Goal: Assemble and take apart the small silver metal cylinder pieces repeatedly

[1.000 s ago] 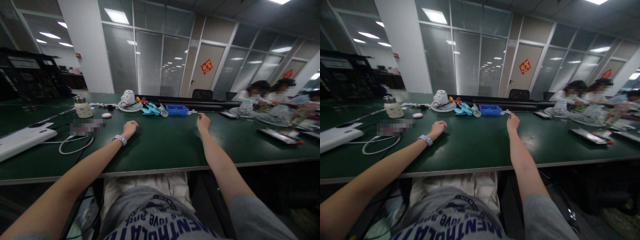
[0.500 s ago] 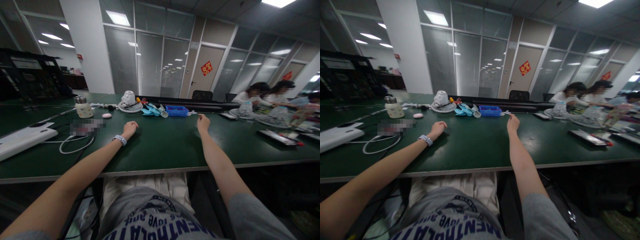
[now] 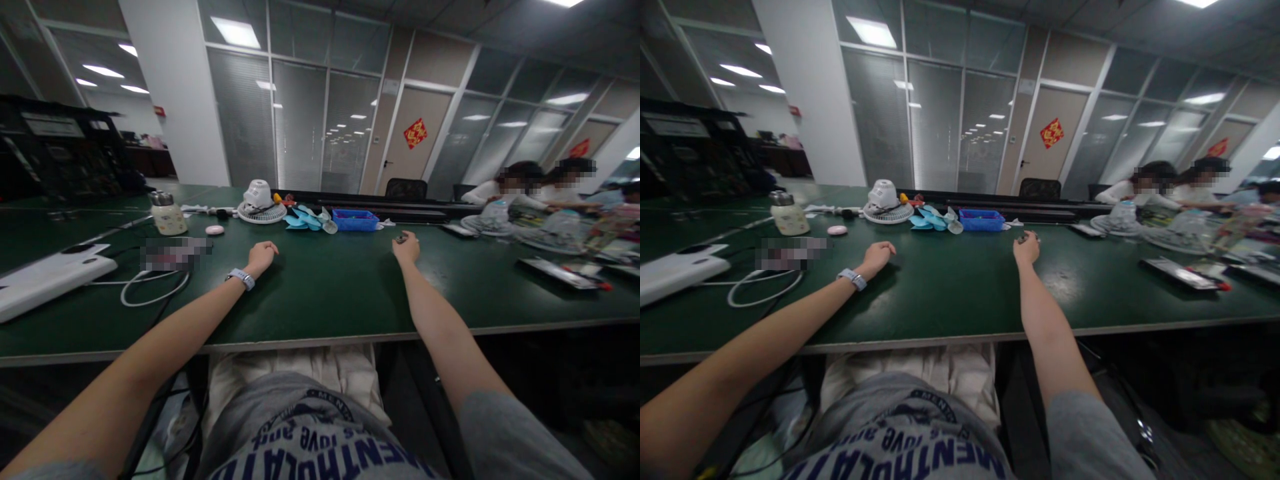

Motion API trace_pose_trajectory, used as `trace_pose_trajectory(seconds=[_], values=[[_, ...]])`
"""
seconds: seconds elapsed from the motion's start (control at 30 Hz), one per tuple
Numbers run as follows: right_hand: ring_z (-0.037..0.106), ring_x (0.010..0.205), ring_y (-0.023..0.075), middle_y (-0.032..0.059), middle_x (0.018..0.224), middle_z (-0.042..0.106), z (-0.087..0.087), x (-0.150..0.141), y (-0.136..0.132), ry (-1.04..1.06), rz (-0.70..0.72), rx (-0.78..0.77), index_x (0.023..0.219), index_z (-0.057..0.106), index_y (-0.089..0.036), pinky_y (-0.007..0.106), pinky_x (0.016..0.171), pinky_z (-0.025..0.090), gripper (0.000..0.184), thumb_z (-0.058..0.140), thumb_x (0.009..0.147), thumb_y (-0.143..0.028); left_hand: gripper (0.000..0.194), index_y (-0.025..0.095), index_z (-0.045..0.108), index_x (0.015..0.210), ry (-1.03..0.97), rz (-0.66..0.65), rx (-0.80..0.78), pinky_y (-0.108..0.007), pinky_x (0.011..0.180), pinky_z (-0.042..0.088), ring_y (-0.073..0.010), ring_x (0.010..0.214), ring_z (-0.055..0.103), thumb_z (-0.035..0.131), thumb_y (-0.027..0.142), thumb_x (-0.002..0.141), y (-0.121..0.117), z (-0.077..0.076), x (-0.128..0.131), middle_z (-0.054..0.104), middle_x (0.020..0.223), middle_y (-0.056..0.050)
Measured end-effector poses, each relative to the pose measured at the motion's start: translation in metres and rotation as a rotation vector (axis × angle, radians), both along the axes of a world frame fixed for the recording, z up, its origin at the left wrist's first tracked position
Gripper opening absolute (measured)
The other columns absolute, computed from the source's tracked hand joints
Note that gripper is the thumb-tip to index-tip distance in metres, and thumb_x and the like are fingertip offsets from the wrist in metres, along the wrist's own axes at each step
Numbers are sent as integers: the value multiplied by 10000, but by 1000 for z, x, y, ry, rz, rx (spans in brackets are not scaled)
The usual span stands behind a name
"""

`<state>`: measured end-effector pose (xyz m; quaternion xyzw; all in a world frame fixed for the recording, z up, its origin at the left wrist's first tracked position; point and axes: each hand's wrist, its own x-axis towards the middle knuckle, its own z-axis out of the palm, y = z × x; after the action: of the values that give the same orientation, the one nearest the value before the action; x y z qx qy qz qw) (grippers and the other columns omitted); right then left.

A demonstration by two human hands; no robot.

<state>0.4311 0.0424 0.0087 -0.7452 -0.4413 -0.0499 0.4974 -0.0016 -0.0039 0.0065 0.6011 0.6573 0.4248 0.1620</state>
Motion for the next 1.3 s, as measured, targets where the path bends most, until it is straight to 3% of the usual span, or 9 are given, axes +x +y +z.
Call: trace_pose_trajectory(seconds=[0.23,0.43,0.83,0.97,1.1,1.3], values=[[619,1058,224,113,1138,667,-3,1,3,85,-24,-59,1237,581,-180,346,940,451,508,698,745,-234,255,202,659,632,-4,-13,12,-278,640,392,-188,688,574,418,124,662,2,-1,-1,671,704,-24],[646,1030,263,144,1076,690,-4,3,0,131,-49,-214,1069,695,-165,370,905,493,377,745,738,-338,264,207,669,640,7,-9,6,-272,641,394,-185,691,576,419,124,666,4,-3,-1,677,712,-19],[644,1053,261,144,1102,685,1,0,4,146,-59,-265,1072,701,-175,374,937,484,316,696,772,-277,265,197,670,653,25,-3,-10,-272,646,399,-176,670,570,415,128,670,-2,2,1,673,715,-23],[645,1049,247,134,1087,694,6,-16,1,68,-12,-209,1042,704,-169,364,944,477,289,704,770,-264,270,199,675,662,28,-4,-14,-271,655,405,-179,695,580,413,134,672,0,0,1,674,719,-24],[660,1001,241,112,1042,713,12,-68,-1,-12,213,-131,1018,705,-172,367,917,492,295,714,775,-339,261,204,671,647,27,-13,-3,-269,658,414,-180,701,589,419,137,666,1,-1,0,675,711,-24],[689,929,193,85,1029,725,0,-185,-11,112,980,-99,1070,678,-157,333,871,535,409,790,694,-272,254,194,665,673,-86,-100,-1,-271,654,445,-177,658,606,414,155,682,2,-2,1,659,642,-25]])
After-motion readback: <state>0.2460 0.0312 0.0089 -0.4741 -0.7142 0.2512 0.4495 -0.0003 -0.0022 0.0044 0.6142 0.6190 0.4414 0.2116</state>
